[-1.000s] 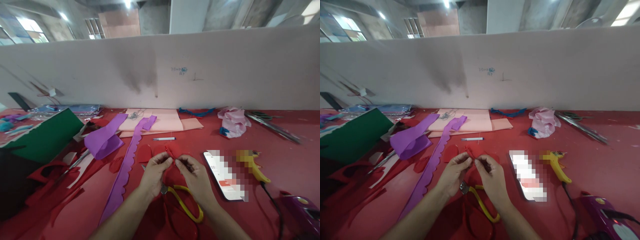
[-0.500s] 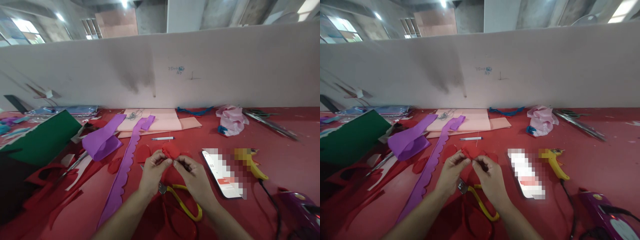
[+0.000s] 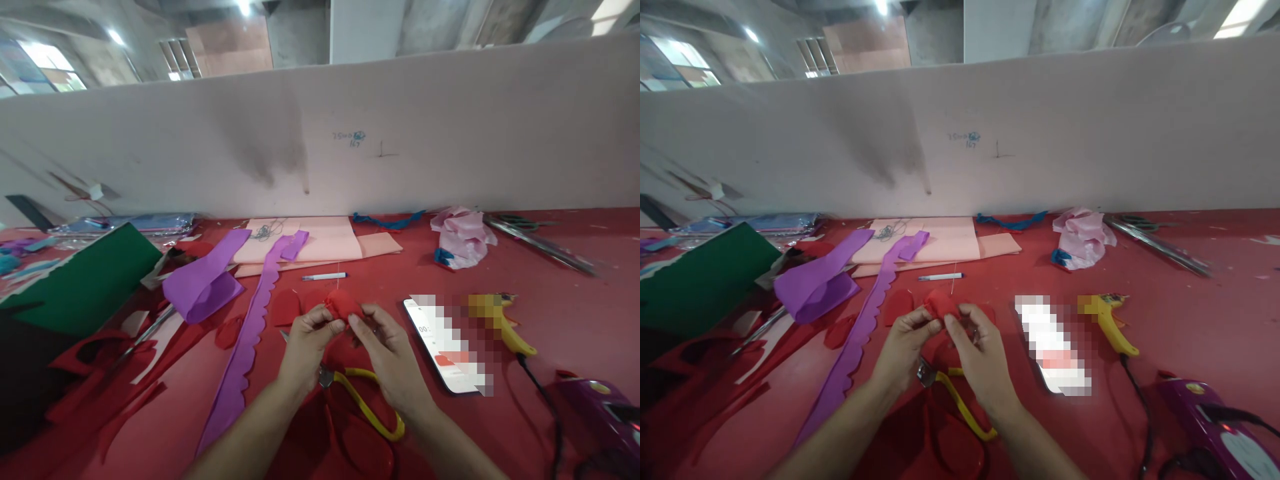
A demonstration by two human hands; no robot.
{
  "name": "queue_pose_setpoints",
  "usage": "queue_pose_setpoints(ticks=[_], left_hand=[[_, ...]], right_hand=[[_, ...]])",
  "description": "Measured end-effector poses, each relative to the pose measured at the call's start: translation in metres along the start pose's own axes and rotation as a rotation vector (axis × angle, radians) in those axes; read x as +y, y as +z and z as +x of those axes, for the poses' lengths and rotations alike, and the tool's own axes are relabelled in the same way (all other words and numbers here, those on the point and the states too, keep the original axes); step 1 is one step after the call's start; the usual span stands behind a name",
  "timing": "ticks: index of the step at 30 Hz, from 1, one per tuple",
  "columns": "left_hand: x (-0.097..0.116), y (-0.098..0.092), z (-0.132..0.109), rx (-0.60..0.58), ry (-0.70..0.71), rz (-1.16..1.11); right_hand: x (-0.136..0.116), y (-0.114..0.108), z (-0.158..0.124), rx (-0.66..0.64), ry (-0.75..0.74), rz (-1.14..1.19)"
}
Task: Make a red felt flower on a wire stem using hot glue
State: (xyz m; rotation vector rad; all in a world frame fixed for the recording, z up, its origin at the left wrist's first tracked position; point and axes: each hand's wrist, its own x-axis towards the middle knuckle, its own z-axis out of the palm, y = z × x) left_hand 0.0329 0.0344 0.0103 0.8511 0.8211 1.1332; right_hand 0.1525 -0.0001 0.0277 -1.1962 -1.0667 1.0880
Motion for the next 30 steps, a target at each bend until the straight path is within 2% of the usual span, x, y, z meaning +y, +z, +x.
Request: queue_pose_setpoints(ticks=[5,10,15,22,26,30], left_hand=[[-0.001,0.003,0.0,0.072,-0.091,-0.078],[-0.005,0.005,-0.001,0.103,-0.123,-0.12],[-0.008,0.005,-0.001,0.066,-0.044,-0.108],[-0.009,0.005,-0.002,0.079,0.065,-0.066],[-0.009,0.006,-0.001,0.126,-0.007,-0.108],[-0.006,0.006,-0.002,0.105,-0.071,-0.136]], right_hand=[[0.004,-0.001,0.001,0.035,0.032,0.003],[0.006,0.001,0.0,0.036,0.049,0.009],[0.01,0.004,-0.001,0.012,0.069,0.1],[0.01,0.005,-0.003,-0.005,0.055,0.114],[0.011,0.003,-0.002,-0.001,0.069,0.089],[0.013,0.001,0.001,0.035,0.089,0.102]])
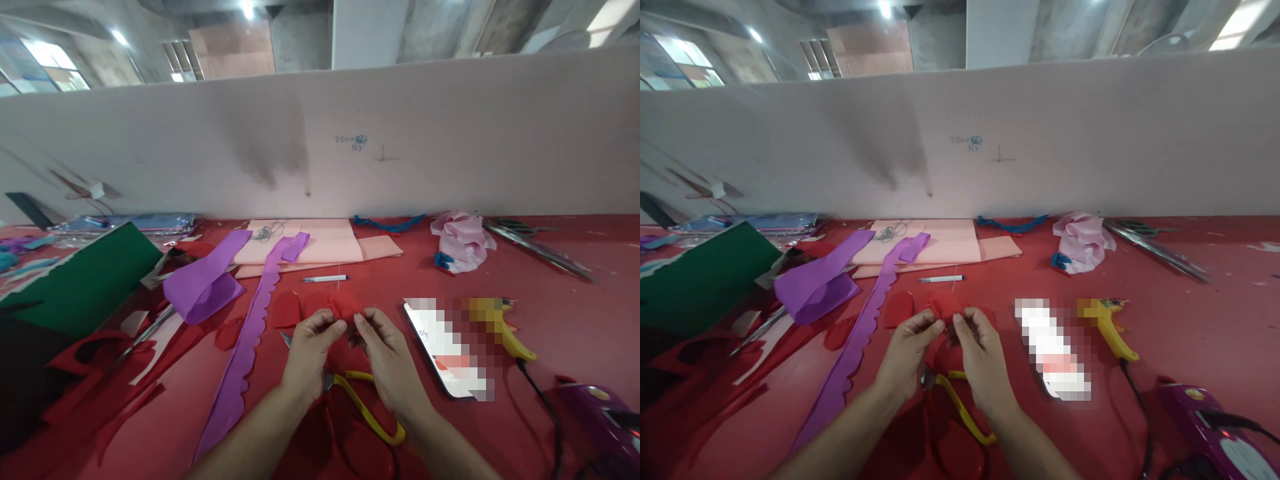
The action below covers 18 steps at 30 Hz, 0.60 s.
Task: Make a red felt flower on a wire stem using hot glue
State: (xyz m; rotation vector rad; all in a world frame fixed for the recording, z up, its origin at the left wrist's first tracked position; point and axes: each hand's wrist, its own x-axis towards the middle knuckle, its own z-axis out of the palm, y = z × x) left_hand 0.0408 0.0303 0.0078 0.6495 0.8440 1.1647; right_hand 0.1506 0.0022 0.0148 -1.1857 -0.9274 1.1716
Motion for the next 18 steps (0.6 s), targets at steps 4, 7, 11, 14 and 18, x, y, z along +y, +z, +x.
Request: queue_pose_setpoints(ticks=[4,7,11,14,18], left_hand=[[0.0016,-0.0011,0.0002,0.016,-0.026,0.007],[0.0022,-0.0011,0.0009,0.037,-0.017,0.003],[0.0023,-0.0007,0.0008,0.011,0.04,0.024],[0.0017,-0.001,0.0001,0.041,0.101,0.087],[0.0012,-0.002,0.0005,0.092,0.137,0.119]], right_hand=[[0.0021,0.0,0.0015,0.04,0.018,0.044],[0.0042,0.0006,0.0012,0.035,0.023,0.068],[0.0064,0.0016,-0.0001,-0.006,0.023,0.054],[0.0056,0.002,-0.0007,-0.016,0.024,0.047],[0.0017,0.0012,-0.0007,-0.019,0.002,0.036]])
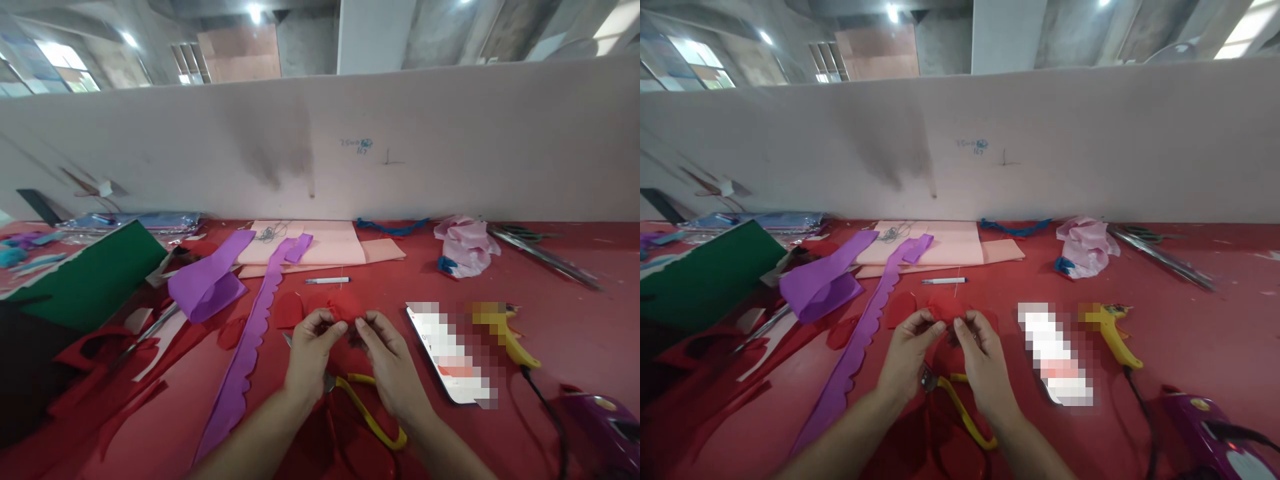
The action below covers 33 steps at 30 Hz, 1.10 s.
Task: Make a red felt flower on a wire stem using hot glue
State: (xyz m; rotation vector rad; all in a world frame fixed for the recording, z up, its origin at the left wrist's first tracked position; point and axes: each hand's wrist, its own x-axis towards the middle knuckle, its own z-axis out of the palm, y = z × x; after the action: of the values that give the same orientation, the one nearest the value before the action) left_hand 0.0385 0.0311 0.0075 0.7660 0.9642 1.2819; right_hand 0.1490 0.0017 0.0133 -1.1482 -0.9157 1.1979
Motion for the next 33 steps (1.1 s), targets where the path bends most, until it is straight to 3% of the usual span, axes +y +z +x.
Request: queue_pose_setpoints(ticks=[7,13,17,22,29,33], left_hand=[[0.003,-0.002,0.002,-0.031,0.018,0.032],[0.004,-0.001,0.001,-0.064,0.017,0.08],[0.002,-0.001,0.001,-0.088,-0.055,-0.01],[0.001,0.002,0.002,-0.025,-0.213,-0.214],[0.0,0.002,0.003,-0.003,-0.205,-0.217],[0.0,-0.002,0.004,-0.039,-0.205,-0.226]], right_hand=[[0.001,-0.001,0.002,-0.101,-0.038,-0.226],[-0.001,-0.004,0.003,-0.03,-0.093,-0.349],[-0.002,-0.004,0.004,-0.002,-0.092,-0.348],[-0.003,-0.004,0.005,0.021,-0.098,-0.337],[-0.001,0.001,0.002,0.022,-0.146,-0.401],[-0.012,-0.009,-0.001,0.013,-0.244,-0.646]])
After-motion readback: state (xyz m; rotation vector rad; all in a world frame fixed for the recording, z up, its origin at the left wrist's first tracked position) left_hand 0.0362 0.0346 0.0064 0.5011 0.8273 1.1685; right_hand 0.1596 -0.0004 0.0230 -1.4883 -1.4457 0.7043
